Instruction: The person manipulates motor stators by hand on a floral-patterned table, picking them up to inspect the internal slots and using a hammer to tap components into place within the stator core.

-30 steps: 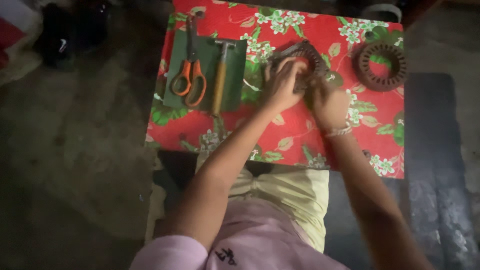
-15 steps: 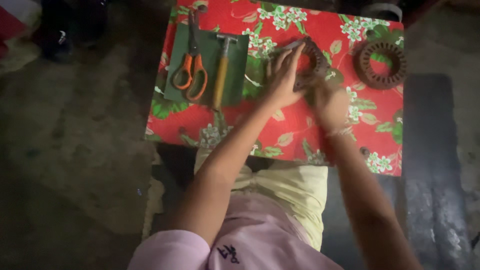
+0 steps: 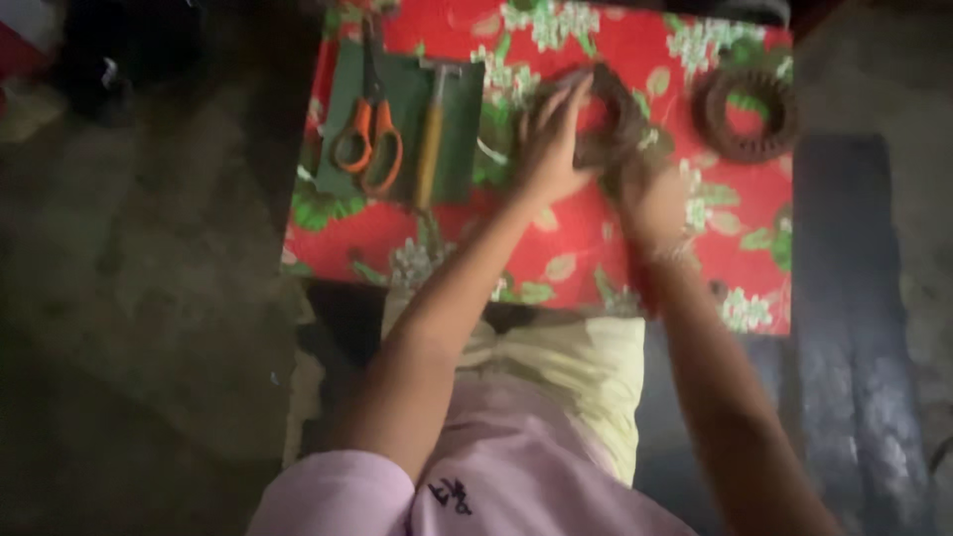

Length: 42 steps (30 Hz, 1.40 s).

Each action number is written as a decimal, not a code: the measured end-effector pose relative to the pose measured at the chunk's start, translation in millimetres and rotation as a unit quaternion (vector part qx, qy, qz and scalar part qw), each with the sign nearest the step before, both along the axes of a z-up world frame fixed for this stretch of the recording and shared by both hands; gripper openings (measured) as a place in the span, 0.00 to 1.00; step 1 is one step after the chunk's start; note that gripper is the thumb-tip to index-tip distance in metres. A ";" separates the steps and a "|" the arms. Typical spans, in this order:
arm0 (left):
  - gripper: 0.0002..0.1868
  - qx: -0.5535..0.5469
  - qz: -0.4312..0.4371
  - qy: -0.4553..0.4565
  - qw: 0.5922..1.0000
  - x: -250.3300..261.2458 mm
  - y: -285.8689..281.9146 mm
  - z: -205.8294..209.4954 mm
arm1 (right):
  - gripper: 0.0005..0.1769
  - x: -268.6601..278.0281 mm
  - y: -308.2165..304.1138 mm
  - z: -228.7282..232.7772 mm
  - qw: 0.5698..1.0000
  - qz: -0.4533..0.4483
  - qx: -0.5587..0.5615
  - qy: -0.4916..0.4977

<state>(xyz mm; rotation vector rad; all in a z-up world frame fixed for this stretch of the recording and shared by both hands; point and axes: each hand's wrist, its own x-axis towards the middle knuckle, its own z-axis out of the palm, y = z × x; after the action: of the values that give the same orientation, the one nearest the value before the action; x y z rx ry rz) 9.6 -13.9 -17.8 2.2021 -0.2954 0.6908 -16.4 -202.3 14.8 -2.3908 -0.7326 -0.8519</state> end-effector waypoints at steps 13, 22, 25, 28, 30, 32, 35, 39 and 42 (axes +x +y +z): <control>0.34 0.097 -0.027 0.029 0.995 -9.6 -3.5 -2.5 | 0.14 51.3 -71.1 -37.0 0.916 -0.041 0.394 0.063; 0.23 0.130 0.059 0.070 0.987 -15.0 -28.8 24.8 | 0.14 45.6 -68.8 -33.6 0.932 -0.063 0.349 0.078; 0.26 0.141 0.073 0.096 0.983 -5.4 -37.8 28.2 | 0.15 41.9 -68.0 -29.0 0.938 -0.019 0.338 0.074; 0.25 0.148 0.088 0.111 0.979 6.0 -45.9 23.5 | 0.15 39.1 -63.3 -24.0 0.930 -0.063 0.341 0.124; 0.21 0.147 0.094 0.132 0.976 9.7 -49.1 18.1 | 0.15 39.3 -63.3 -22.4 0.929 -0.087 0.336 0.130; 0.16 0.136 0.068 0.163 0.975 11.2 -48.8 14.4 | 0.14 42.9 -64.1 -22.0 0.942 -0.075 0.316 0.086; 0.16 0.123 0.003 0.130 0.984 14.7 -35.8 16.0 | 0.14 42.1 -63.4 -23.4 0.910 -0.088 0.367 0.172; 0.13 0.210 -0.132 0.139 0.959 25.8 6.7 31.4 | 0.12 32.2 -55.8 -15.2 0.957 0.007 0.272 0.102; 0.18 0.263 -0.203 0.153 0.931 29.1 26.9 39.6 | 0.13 15.5 -49.9 -3.6 0.970 0.001 0.200 0.138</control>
<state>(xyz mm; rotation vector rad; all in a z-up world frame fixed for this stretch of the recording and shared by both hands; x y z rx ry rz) 38.7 13.0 21.8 2.5831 -0.8213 0.0266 -0.9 -252.1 11.2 -2.0841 -0.4076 -0.5807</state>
